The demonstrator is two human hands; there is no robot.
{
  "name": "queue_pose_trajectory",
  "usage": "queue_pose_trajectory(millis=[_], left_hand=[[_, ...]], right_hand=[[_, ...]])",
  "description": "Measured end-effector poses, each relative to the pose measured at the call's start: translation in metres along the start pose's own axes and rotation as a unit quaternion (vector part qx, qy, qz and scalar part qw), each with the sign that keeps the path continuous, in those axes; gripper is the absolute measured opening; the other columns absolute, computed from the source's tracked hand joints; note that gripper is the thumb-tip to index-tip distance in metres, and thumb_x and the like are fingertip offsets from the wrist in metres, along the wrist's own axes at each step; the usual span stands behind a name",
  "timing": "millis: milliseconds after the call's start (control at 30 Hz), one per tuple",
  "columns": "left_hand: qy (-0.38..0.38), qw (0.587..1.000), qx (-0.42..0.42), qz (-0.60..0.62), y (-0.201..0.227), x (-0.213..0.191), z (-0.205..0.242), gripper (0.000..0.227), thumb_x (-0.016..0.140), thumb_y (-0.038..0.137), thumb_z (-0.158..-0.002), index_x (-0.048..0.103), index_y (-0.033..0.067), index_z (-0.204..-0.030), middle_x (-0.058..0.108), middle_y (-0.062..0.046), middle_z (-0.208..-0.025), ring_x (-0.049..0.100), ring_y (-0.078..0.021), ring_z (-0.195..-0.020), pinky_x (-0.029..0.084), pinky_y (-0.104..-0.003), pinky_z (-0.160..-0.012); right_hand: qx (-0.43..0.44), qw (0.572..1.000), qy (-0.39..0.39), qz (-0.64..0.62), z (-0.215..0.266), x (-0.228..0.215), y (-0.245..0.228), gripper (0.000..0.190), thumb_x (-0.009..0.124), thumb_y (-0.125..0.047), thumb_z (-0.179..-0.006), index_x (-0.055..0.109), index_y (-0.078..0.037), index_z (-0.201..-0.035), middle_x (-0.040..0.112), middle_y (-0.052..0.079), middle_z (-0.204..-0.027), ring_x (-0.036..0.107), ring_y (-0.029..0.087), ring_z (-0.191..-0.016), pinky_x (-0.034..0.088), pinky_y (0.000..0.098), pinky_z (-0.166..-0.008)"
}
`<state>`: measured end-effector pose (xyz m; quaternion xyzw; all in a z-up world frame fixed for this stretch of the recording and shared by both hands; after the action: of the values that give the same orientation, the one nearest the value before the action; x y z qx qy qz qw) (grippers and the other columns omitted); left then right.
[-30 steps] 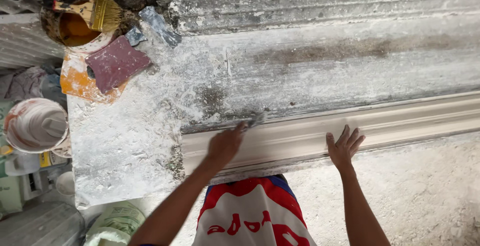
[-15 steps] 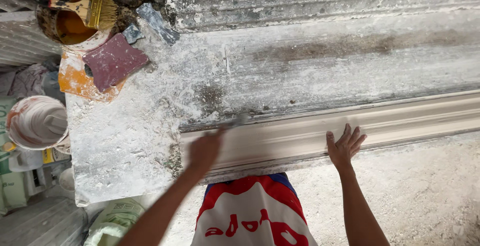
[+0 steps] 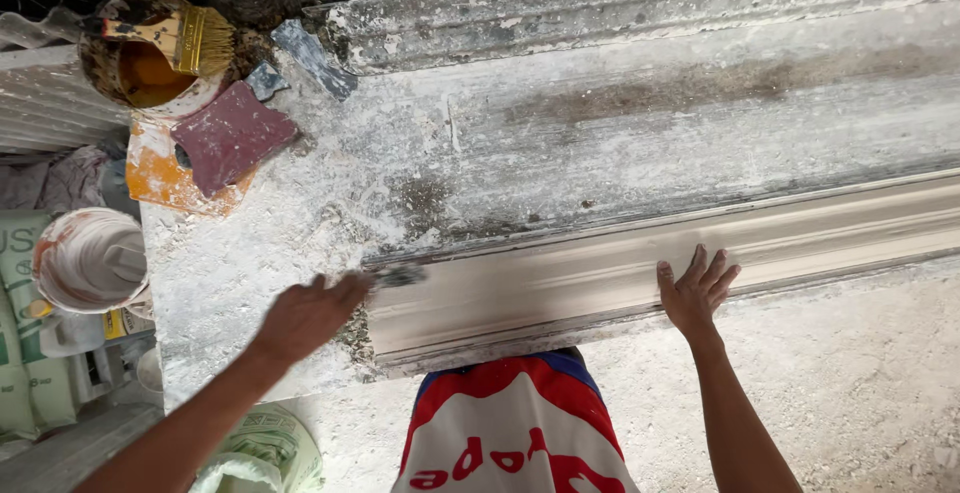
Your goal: The person sands a long decorative molding piece on a workbench using a sanding block, then switches to a green brush to sweep dust off the surface. The person repeatedly moves along the length of the molding, sanding and brushing different sections.
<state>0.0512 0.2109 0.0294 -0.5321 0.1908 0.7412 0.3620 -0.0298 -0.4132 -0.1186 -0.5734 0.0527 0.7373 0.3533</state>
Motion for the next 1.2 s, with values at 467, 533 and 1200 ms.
queue_pose_trajectory(millis=[467, 533, 1200], left_hand=[[0.173, 0.981, 0.08, 0.038, 0.13, -0.041, -0.136, 0.046, 0.067, 0.005, -0.083, 0.058, -0.0031, -0.127, 0.072, -0.02, -0.114, 0.074, -0.0247, -0.075, 0.056, -0.028, -0.04], [0.02, 0.994, 0.047, 0.092, 0.079, -0.022, -0.09, 0.029, 0.058, 0.01, -0.107, 0.057, 0.0007, -0.134, 0.073, -0.012, -0.092, 0.07, -0.0217, -0.068, 0.055, -0.034, -0.05], [0.109, 0.974, -0.002, 0.199, 0.165, -0.024, -0.224, 0.042, 0.056, 0.022, -0.093, 0.062, 0.0179, -0.134, 0.077, -0.01, -0.109, 0.072, -0.0227, -0.066, 0.06, -0.04, -0.054]], right_hand=[[0.005, 0.999, -0.028, 0.015, 0.013, -0.014, -0.002, 0.103, 0.035, -0.078, -0.091, 0.005, -0.013, -0.166, -0.019, 0.02, -0.171, -0.029, 0.046, -0.152, 0.001, 0.0745, -0.12], [0.005, 1.0, -0.025, 0.009, 0.009, -0.01, -0.007, 0.103, 0.034, -0.077, -0.092, 0.003, -0.012, -0.165, -0.02, 0.022, -0.17, -0.032, 0.046, -0.151, 0.0, 0.0756, -0.118], [-0.006, 1.0, -0.004, 0.005, 0.01, -0.015, -0.01, 0.103, 0.035, -0.079, -0.09, 0.01, -0.011, -0.164, -0.014, 0.022, -0.17, -0.027, 0.046, -0.152, 0.001, 0.075, -0.117]])
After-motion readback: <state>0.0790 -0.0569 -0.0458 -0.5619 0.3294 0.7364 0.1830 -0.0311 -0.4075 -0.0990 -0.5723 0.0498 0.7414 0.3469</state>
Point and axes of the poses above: each hand's wrist, its own z-axis away from the middle knuckle, its own x-axis out of the palm, y = z × x, the point moved 5 cm from there along -z, towards the middle knuckle
